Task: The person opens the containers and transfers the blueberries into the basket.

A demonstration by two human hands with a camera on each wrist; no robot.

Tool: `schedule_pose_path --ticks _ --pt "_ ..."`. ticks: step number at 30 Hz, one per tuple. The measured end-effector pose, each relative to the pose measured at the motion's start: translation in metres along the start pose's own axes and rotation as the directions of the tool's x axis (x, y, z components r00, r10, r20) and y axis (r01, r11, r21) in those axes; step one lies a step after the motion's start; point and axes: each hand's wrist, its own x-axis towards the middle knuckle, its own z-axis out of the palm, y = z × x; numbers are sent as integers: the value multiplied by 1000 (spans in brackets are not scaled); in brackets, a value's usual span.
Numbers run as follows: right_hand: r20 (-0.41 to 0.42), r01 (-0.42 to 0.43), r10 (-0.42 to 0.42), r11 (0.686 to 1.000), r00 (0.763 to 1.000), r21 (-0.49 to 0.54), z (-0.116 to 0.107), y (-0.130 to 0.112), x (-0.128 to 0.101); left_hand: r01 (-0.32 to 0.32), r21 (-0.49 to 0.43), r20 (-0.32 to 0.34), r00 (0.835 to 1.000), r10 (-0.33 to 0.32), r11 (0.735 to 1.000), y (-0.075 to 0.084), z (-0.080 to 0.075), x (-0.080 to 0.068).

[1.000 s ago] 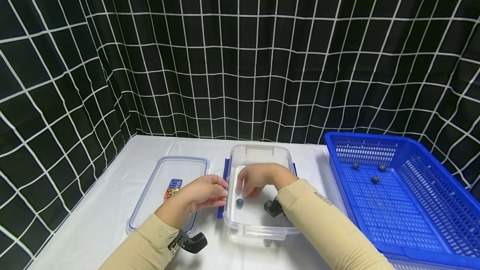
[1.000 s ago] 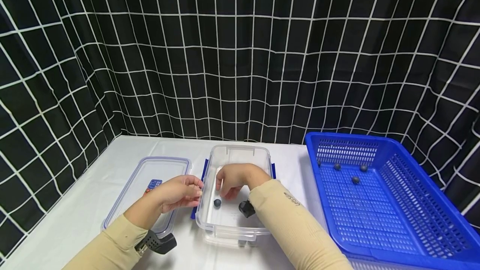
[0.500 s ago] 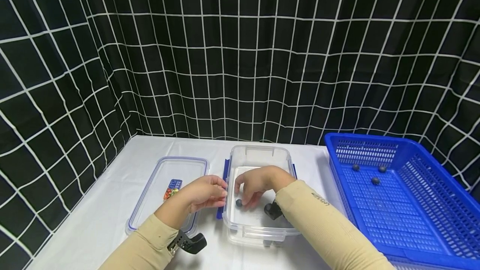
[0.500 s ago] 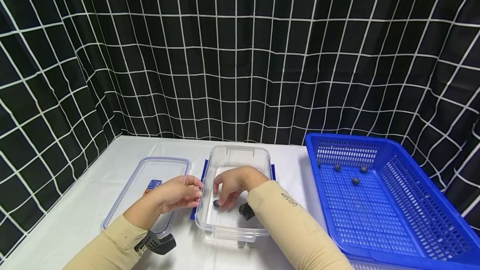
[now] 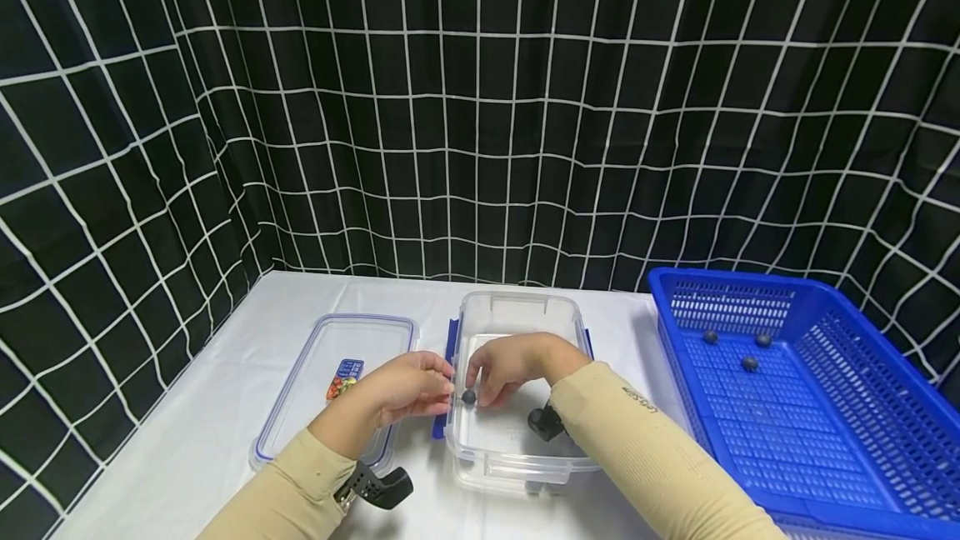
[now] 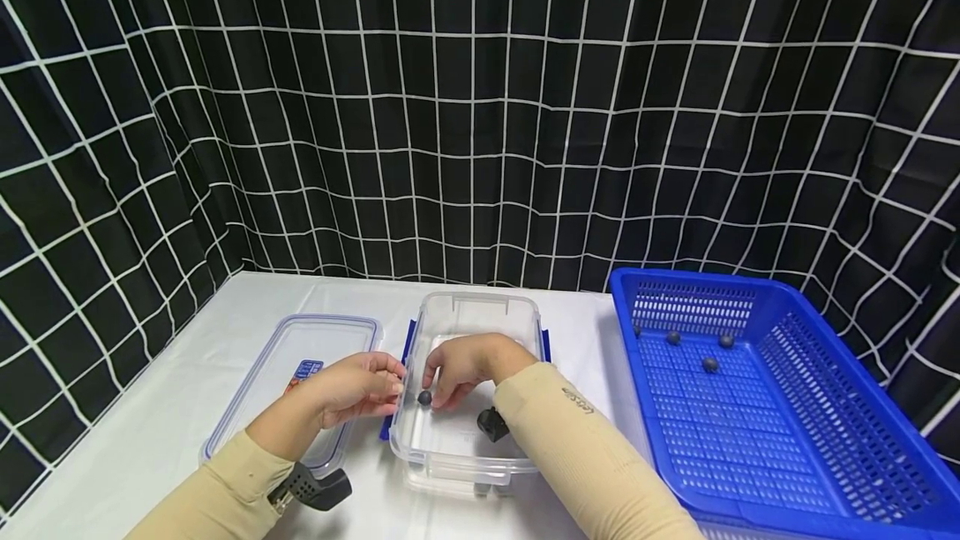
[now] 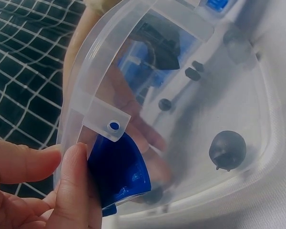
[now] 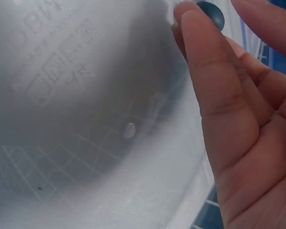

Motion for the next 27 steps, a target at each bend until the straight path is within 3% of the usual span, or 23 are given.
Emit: schedule_pose_path --ticks 13,18,27 --pt "-58 64 -72 990 996 -123 -1 -4 -2 -2 6 -1 1000 2 1000 1 0 -1" --pt "-106 124 -146 973 984 -193 -3 -5 0 -1 14 -5 1000 1 1000 2 0 -2" --pt "-178 180 -193 980 965 -84 -5 -5 1 6 18 -5 1000 -5 1000 1 -1 -1"
